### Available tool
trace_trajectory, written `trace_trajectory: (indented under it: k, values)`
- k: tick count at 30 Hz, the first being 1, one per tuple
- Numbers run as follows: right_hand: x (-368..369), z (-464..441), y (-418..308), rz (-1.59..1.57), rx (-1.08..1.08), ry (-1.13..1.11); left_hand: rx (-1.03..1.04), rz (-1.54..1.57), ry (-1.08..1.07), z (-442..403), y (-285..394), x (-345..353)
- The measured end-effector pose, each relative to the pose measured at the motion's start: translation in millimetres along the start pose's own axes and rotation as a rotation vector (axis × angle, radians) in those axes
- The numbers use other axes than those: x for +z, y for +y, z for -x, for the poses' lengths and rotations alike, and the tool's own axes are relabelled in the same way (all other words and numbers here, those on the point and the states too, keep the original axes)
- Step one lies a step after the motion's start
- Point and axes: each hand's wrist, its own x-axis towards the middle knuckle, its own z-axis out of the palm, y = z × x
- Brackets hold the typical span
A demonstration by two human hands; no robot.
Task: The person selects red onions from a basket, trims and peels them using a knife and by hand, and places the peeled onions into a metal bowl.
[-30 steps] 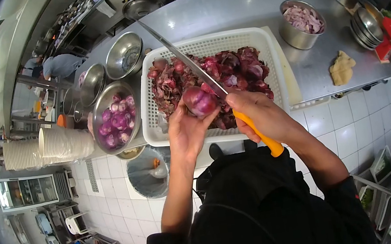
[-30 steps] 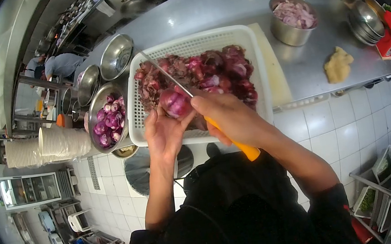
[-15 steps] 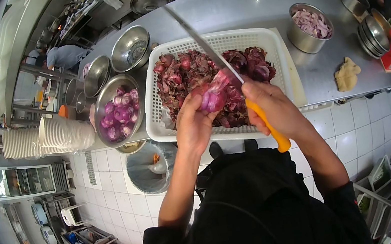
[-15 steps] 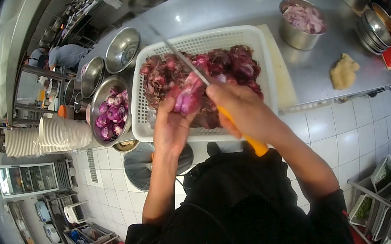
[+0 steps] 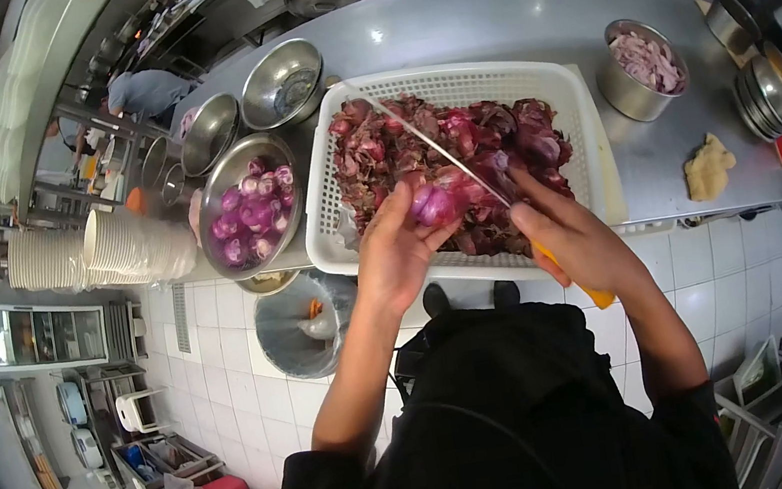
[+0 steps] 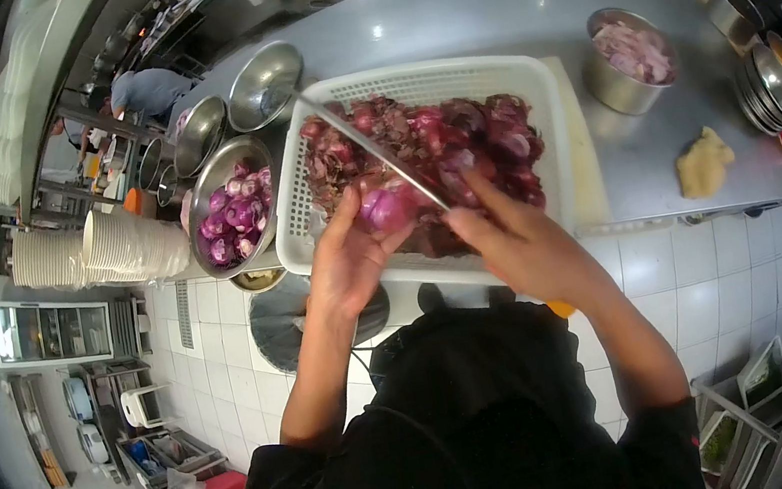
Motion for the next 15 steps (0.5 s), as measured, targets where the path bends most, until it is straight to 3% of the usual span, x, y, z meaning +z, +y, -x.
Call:
trace_trajectory:
  k: [2, 8, 15]
  values:
    - [-2.8, 10.7, 9.4, 0.105, -0.07, 0.016, 0.005, -0.004, 0.039, -1.6, 1.8, -1.4]
    - [-27.3, 62.7, 13.3, 0.414, 0.026, -0.025, 0.091, -0.017, 0.113, -5.7, 9.1, -6.8]
    - [-25.6, 75.0, 21.8, 0.489, -0.014, -0.042, 0.076, -0.021, 0.112, -6.9, 9.9, -2.0]
